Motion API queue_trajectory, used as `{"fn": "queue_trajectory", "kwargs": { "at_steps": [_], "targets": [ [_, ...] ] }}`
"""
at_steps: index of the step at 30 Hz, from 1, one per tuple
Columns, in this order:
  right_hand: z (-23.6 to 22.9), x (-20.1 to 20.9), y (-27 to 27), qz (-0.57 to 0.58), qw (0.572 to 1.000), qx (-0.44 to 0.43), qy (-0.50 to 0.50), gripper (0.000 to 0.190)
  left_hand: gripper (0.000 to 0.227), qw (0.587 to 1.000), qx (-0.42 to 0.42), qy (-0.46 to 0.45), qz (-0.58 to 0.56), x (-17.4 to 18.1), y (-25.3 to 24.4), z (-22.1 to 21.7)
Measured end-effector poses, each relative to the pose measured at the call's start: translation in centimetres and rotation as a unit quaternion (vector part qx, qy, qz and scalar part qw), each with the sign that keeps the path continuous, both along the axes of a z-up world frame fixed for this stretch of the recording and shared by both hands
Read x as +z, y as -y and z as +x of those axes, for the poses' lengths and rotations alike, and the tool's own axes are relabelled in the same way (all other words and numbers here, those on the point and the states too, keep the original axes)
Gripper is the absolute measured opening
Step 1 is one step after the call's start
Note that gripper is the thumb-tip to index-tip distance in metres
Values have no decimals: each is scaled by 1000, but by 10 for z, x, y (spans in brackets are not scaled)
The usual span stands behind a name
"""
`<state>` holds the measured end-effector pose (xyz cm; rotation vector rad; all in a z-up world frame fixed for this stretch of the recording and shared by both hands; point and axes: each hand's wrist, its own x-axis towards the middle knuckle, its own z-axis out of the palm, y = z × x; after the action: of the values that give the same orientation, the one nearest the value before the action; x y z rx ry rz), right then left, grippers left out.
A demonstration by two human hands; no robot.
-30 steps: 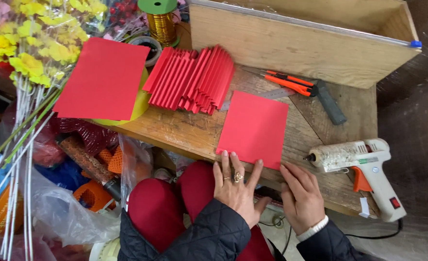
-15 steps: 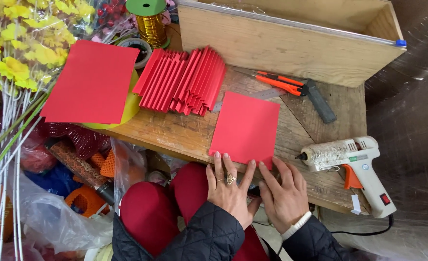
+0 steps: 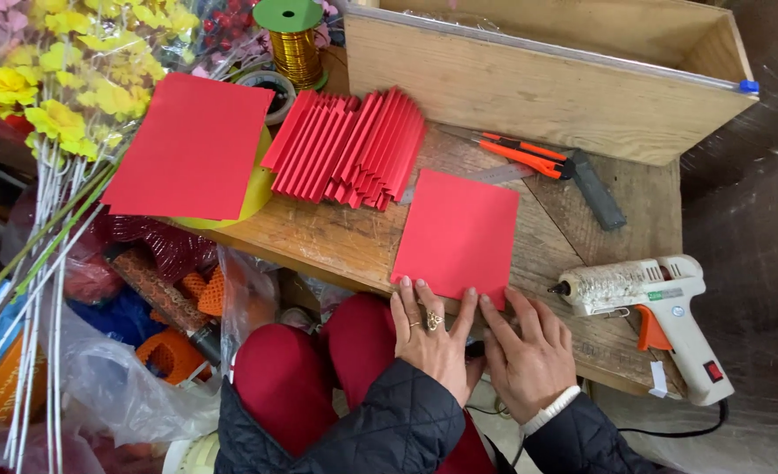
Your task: Folding red paper sheets into accordion-style fans by hand in a workshop setting.
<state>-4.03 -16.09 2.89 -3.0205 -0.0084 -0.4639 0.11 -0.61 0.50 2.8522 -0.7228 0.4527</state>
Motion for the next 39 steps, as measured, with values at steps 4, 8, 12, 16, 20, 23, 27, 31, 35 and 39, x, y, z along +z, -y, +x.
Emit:
{"fn": "queue_trajectory", "kwargs": {
  "at_steps": [4, 8, 12, 16, 20, 23, 27, 31, 35, 39],
  "targets": [
    [0, 1, 1, -11, 1000, 3, -1, 52, 117, 1000, 19, -21, 13, 4, -8, 5],
    [0, -1, 2, -16, 1000, 3, 12, 56, 114, 996, 64, -26, 55, 7, -28, 13],
    [0, -1, 2, -14, 1000, 6, 4, 56, 117, 992, 100, -9, 81, 10, -51, 23],
    [-1, -11, 7, 2, 1000, 0, 15, 55, 112, 990, 121, 1, 73, 8, -57, 26],
    [3, -21, 9, 35, 997, -6, 75, 50, 106, 988, 125, -16, 87, 12, -57, 31],
    [1, -30, 11, 55, 994, 7, 95, 48, 108, 988, 124, -18, 88, 10, -57, 28],
    [1, -40, 13, 70, 986, 23, 150, 45, 108, 988, 125, -21, 90, -1, -57, 28],
    [-8, -31, 7, 123, 983, 38, 132, 56, 114, 990, 131, 44, -20, -13, -69, 16],
    [2, 3, -21, 90, 991, 57, 79, 69, 92, 970, 77, 52, -223, -31, -81, -2],
    [42, -24, -25, -15, 992, 107, 71, 78, 88, 954, 65, -5, -294, -34, -87, -8]
  ]
}}
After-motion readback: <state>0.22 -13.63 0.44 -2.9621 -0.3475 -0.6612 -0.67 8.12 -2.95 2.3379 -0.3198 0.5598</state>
